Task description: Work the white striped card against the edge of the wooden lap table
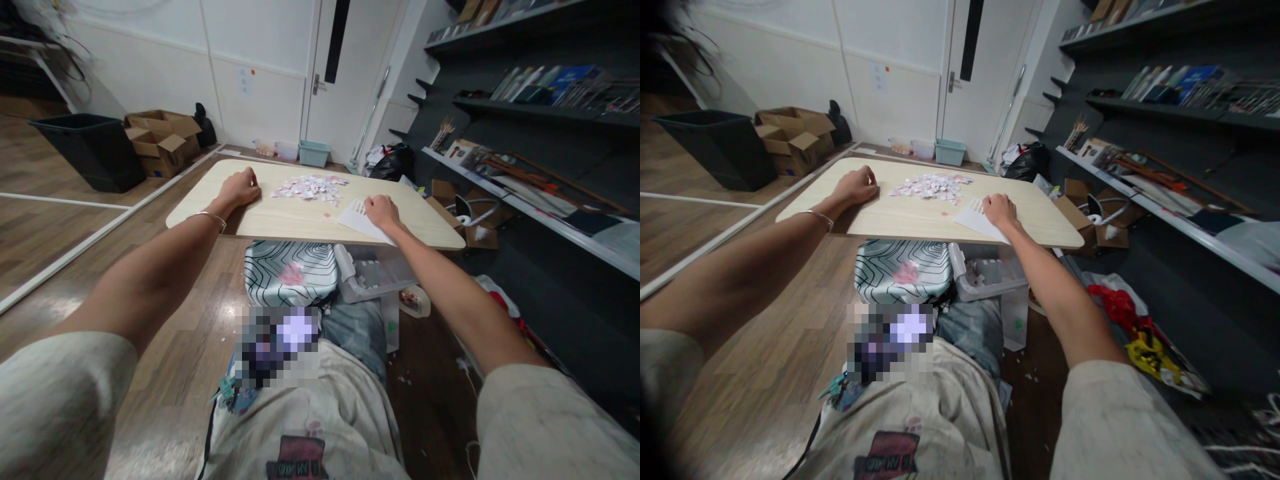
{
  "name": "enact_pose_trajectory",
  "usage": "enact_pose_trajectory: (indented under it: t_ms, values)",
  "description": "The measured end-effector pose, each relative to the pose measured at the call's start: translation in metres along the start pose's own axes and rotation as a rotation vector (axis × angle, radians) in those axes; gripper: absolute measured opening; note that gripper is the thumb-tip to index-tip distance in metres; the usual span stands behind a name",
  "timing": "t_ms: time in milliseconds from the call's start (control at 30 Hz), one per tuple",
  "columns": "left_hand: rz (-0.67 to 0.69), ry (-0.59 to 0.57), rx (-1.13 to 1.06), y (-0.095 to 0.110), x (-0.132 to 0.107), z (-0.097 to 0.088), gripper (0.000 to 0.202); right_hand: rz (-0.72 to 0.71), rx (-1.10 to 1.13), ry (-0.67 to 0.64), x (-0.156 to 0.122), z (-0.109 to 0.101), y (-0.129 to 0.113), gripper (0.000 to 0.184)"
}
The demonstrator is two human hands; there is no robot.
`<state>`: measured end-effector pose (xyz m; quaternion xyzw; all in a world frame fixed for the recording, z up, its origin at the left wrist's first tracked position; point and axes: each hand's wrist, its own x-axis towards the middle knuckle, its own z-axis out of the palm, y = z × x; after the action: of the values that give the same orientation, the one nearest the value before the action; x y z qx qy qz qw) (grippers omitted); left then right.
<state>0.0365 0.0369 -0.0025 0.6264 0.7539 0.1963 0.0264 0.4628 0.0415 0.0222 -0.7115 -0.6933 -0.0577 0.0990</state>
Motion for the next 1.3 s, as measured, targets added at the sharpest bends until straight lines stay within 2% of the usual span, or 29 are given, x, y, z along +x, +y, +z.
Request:
enact_pose_trajectory:
  t_ms: [733,1033,1300]
  values:
    - [-0.004,0.009,-0.058,-0.001,0.002,0.0,0.066,-0.004,-0.047,-0.042,0.0,-0.004,-0.006,0.062]
    - [0.014,0.01,-0.034,0.001,0.0,-0.002,0.056,0.15,0.025,-0.025,-0.008,-0.007,-0.032,0.062]
    - [0.014,0.01,-0.044,-0.004,0.005,0.003,0.06,0.133,0.026,-0.043,-0.012,-0.01,-0.038,0.06]
